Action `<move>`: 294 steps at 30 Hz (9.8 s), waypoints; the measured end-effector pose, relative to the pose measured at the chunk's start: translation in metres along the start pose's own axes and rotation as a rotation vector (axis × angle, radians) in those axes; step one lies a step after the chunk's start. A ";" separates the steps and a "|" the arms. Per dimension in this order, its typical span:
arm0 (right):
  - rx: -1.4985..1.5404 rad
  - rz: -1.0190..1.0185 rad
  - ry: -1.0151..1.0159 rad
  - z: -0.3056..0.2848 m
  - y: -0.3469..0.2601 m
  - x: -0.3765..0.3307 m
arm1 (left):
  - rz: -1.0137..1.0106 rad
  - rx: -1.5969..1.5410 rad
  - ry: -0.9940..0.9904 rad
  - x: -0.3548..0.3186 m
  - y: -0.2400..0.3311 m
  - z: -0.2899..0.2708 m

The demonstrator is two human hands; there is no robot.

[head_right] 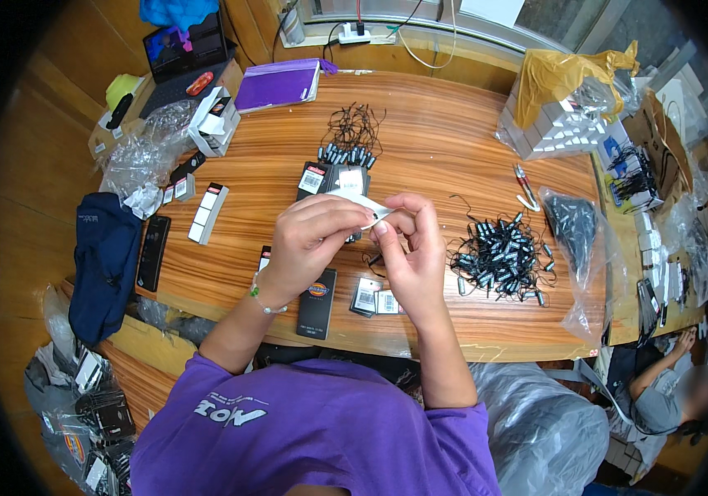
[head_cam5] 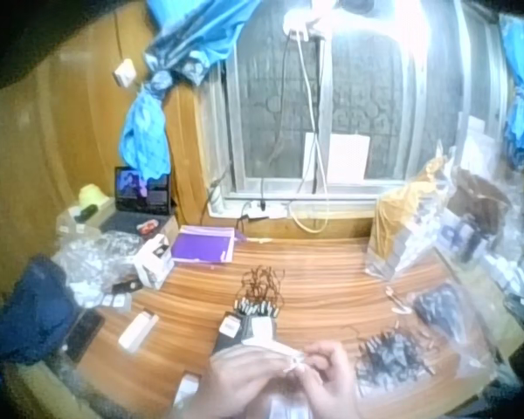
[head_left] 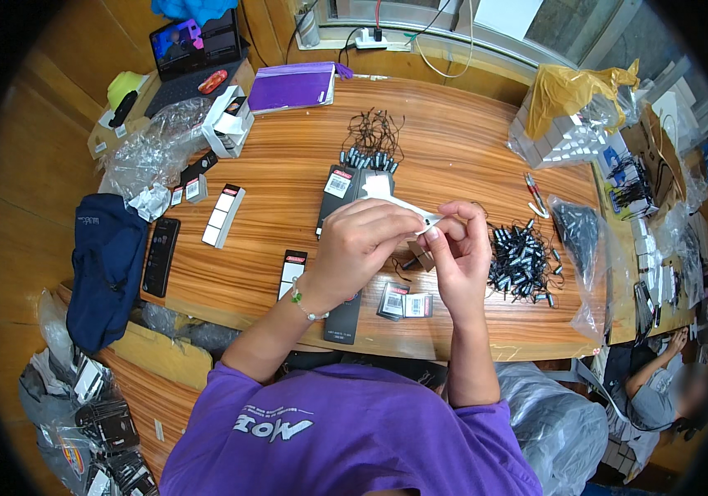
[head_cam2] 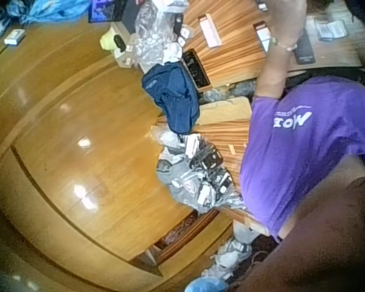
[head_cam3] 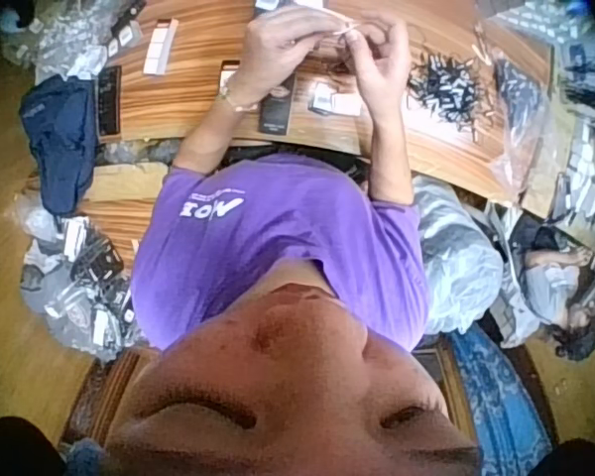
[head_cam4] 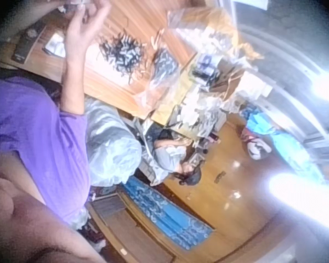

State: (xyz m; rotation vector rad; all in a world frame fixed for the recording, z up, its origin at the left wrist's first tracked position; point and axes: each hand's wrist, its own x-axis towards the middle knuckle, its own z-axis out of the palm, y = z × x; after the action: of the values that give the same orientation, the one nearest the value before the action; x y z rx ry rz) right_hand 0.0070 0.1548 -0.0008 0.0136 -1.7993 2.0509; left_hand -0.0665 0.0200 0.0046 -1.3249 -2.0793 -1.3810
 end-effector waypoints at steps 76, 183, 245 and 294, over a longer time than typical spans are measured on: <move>0.080 0.127 -0.214 -0.011 -0.007 0.006 | -0.706 -0.966 -0.215 -0.002 0.012 -0.010; -1.142 -0.171 -0.789 -0.040 0.023 -0.024 | -0.529 0.206 -0.327 -0.095 -0.004 -0.041; -0.424 0.106 -0.164 -0.004 0.031 -0.064 | -0.891 -0.724 0.067 -0.091 0.022 -0.011; 0.496 0.044 0.199 -0.095 -0.016 -0.037 | -0.693 -0.825 -0.107 -0.036 0.019 0.070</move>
State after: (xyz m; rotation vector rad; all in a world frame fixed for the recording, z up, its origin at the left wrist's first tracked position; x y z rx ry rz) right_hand 0.0701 0.2357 -0.0118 -0.0851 -1.1530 2.3828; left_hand -0.0168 0.0628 -0.0431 -0.9125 -2.2243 -2.7238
